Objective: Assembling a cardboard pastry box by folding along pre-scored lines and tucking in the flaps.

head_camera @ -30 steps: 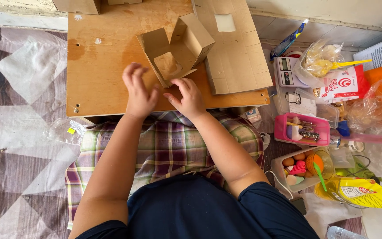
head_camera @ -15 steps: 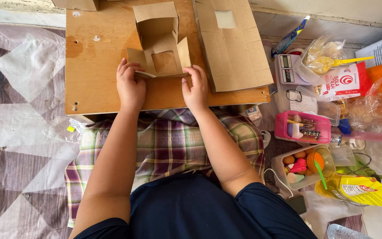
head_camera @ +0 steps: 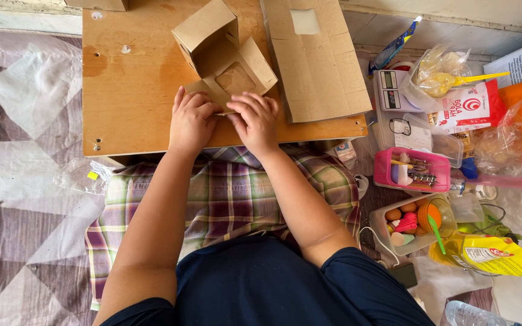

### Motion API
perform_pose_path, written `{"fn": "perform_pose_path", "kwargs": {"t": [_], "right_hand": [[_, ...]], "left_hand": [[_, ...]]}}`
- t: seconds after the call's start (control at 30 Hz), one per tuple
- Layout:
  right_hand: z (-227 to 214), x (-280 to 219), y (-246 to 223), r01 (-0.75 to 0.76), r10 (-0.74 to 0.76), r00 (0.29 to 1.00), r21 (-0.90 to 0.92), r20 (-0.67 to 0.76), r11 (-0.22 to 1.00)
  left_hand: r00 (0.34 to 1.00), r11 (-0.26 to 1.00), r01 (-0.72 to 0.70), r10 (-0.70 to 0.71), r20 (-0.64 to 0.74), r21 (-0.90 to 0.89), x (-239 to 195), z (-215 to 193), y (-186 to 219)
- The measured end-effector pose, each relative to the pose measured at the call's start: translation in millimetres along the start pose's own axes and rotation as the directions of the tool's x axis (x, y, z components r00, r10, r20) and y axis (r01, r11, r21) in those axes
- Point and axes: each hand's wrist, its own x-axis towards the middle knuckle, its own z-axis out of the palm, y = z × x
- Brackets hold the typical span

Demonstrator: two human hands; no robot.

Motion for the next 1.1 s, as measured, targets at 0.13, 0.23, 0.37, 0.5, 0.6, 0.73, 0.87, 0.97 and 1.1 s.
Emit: {"fn": "perform_pose_path", "kwargs": {"t": [0.13, 0.23, 0.37, 0.5, 0.6, 0.73, 0.87, 0.97, 1.1], "right_hand": [[7, -7, 14, -0.059, 0.064, 0.995, 0.081, -0.070, 0.995], [5, -7, 17, -0.125, 0.142, 0.977, 0.111, -0.160, 0.986], [-2, -7, 13, -0.219, 0.302, 0.921, 0.314, -0.247, 0.924], [1, -5, 11, -0.219, 0.321, 0.906, 0.342, -0.276, 0.914], [-9, 3, 2, -0.142, 0.259, 0.927, 0.382, -0.272, 0.913], [-15, 6, -1, -0.117, 0.242, 0.938, 0.429, -0.250, 0.896], [-19, 9, 4, -0.097, 0.210, 0.958, 0.466, -0.196, 0.879], [-18, 10, 3, -0.125, 0.232, 0.958, 0.481, -0.170, 0.868], [-10, 7, 6, -0.231, 0.351, 0.929, 0.553, -0.121, 0.801]], "left_hand": [[0.995, 0.996, 0.094, -0.094, 0.021, -0.009, 8, -12, 2], [0.996, 0.997, 0.073, -0.074, -0.040, -0.040, 8, -15, 3], [0.994, 0.997, -0.070, 0.068, -0.091, -0.025, 7, -25, 12], [0.971, 0.976, -0.219, 0.218, -0.098, -0.002, 9, -39, 32], [0.927, 0.937, -0.349, 0.348, -0.137, 0.012, 15, -53, 46], [0.897, 0.912, -0.402, 0.409, -0.165, 0.077, 17, -42, 45], [0.831, 0.854, -0.501, 0.520, -0.198, 0.143, 31, -30, 43], [0.774, 0.810, -0.569, 0.586, -0.240, 0.144, 46, -35, 49], [0.715, 0.764, -0.620, 0.644, -0.271, 0.179, 48, -35, 40]]}}
